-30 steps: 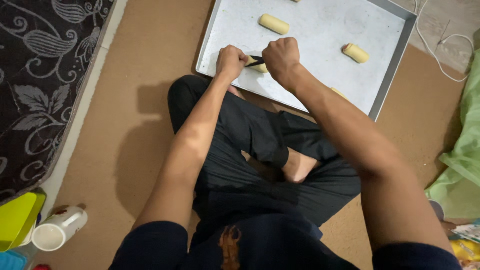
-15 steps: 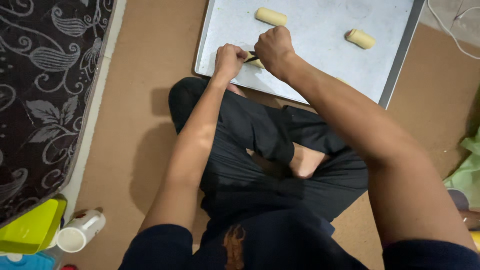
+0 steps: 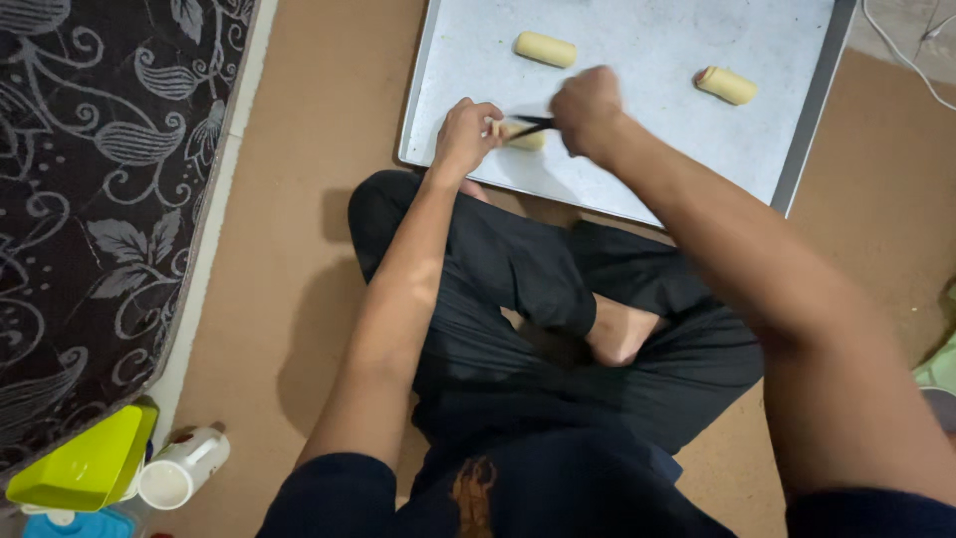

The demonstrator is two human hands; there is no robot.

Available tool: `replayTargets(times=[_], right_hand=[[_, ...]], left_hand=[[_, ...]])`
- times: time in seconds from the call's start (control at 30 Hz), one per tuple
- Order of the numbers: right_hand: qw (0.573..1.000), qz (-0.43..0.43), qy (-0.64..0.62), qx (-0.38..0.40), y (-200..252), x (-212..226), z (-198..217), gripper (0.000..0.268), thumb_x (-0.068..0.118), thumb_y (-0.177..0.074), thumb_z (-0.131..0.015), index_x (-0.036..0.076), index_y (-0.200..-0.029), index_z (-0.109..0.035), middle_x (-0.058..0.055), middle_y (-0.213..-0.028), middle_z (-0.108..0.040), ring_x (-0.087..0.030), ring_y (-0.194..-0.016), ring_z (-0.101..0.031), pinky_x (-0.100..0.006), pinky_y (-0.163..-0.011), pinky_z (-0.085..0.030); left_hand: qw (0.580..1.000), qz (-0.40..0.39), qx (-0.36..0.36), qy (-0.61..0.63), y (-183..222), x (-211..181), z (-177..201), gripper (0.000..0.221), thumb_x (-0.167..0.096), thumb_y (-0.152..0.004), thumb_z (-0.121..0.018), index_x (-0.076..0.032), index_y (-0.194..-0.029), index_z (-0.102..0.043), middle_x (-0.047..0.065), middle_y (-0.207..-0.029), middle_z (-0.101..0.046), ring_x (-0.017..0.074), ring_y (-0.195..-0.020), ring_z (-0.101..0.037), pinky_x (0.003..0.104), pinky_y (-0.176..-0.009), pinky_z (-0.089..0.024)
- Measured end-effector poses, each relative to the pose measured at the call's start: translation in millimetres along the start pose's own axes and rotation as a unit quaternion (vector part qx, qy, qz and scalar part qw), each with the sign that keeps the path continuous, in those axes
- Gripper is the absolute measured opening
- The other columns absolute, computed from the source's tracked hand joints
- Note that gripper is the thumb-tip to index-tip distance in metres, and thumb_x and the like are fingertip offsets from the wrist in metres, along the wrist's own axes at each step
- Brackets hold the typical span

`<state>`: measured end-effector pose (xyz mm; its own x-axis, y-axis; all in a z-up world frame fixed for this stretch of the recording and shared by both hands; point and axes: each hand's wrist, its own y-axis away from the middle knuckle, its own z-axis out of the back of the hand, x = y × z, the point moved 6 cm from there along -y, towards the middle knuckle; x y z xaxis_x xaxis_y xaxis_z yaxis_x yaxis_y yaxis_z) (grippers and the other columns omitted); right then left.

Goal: The person uses scissors to make small cuts across pieces of rolled dough on a baking tray, then rolls the cut dough into logs by hand.

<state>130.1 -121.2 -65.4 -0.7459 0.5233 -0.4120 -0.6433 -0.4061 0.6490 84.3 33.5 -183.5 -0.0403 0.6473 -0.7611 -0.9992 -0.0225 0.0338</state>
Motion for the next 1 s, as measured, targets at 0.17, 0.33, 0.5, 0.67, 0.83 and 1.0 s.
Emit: replayTargets(times=[0.17, 0.33, 0.5, 0.67, 0.83, 1.0], right_hand=[[0.958, -0.087, -0.264, -0.073, 23, -52, -52, 0.062, 0.057, -0.081, -0.082, 0.019, -0.127, -0.069, -0.013, -0.116, -0.076, -0.040, -0.105, -0.072, -0.051, -0.075, -0.056], [0.748, -0.025, -0.588, -0.307, 14, -21, -93, 0.056, 0.027, -0.076, -0.093, 0.016, -0.124, -0.065, 0.000, -0.089, -0.077, -0.021, -0.077, -0.073, -0.037, -0.073, -0.052], [0.617, 0.045, -0.660, -0.425, 13, 18, -74, 0.051, 0.003, -0.076, -0.078, 0.012, -0.123, -0.061, -0.004, -0.115, -0.070, -0.021, -0.096, -0.066, -0.032, -0.088, -0.052], [0.602, 0.048, -0.673, -0.426, 4, 30, -76, 0.049, 0.007, -0.080, -0.079, 0.013, -0.125, -0.060, -0.005, -0.122, -0.070, -0.026, -0.108, -0.067, -0.037, -0.095, -0.049], [0.601, 0.032, -0.678, -0.423, -8, 31, -81, 0.053, 0.002, -0.075, -0.071, 0.014, -0.126, -0.062, -0.004, -0.123, -0.070, -0.028, -0.110, -0.064, -0.037, -0.098, -0.047], [0.618, 0.048, -0.662, -0.421, -10, 31, -79, 0.056, -0.001, -0.068, -0.066, 0.015, -0.121, -0.062, -0.003, -0.111, -0.072, -0.026, -0.098, -0.067, -0.036, -0.090, -0.048]], left_hand=[[1.000, 0.000, -0.028, -0.007, -9, 20, -8, 0.021, -0.015, -0.081, -0.083, -0.022, -0.100, -0.077, 0.006, -0.090, -0.066, 0.0264, -0.084, -0.069, 0.043, -0.075, -0.052], [0.998, 0.053, -0.014, -0.011, -8, 17, -2, 0.026, -0.006, -0.083, -0.076, -0.025, -0.100, -0.078, 0.001, -0.090, -0.066, 0.0237, -0.086, -0.069, 0.042, -0.078, -0.054], [0.996, 0.032, -0.041, -0.069, 7, -1, 20, 0.027, -0.001, -0.089, -0.071, -0.023, -0.103, -0.074, 0.005, -0.102, -0.055, 0.0280, -0.086, -0.068, 0.049, -0.069, -0.053], [0.989, 0.074, -0.035, -0.124, 5, -2, 24, 0.025, -0.010, -0.090, -0.073, -0.028, -0.107, -0.080, 0.009, -0.106, -0.054, 0.0336, -0.098, -0.063, 0.051, -0.080, -0.053], [0.983, 0.031, -0.049, -0.177, 3, -16, 29, 0.026, -0.026, -0.077, -0.079, -0.031, -0.102, -0.079, 0.003, -0.111, -0.049, 0.0301, -0.108, -0.051, 0.052, -0.082, -0.048], [0.977, 0.007, -0.017, -0.212, 3, -23, 23, 0.018, -0.035, -0.082, -0.077, -0.030, -0.100, -0.079, 0.003, -0.117, -0.055, 0.0323, -0.108, -0.048, 0.052, -0.082, -0.038]])
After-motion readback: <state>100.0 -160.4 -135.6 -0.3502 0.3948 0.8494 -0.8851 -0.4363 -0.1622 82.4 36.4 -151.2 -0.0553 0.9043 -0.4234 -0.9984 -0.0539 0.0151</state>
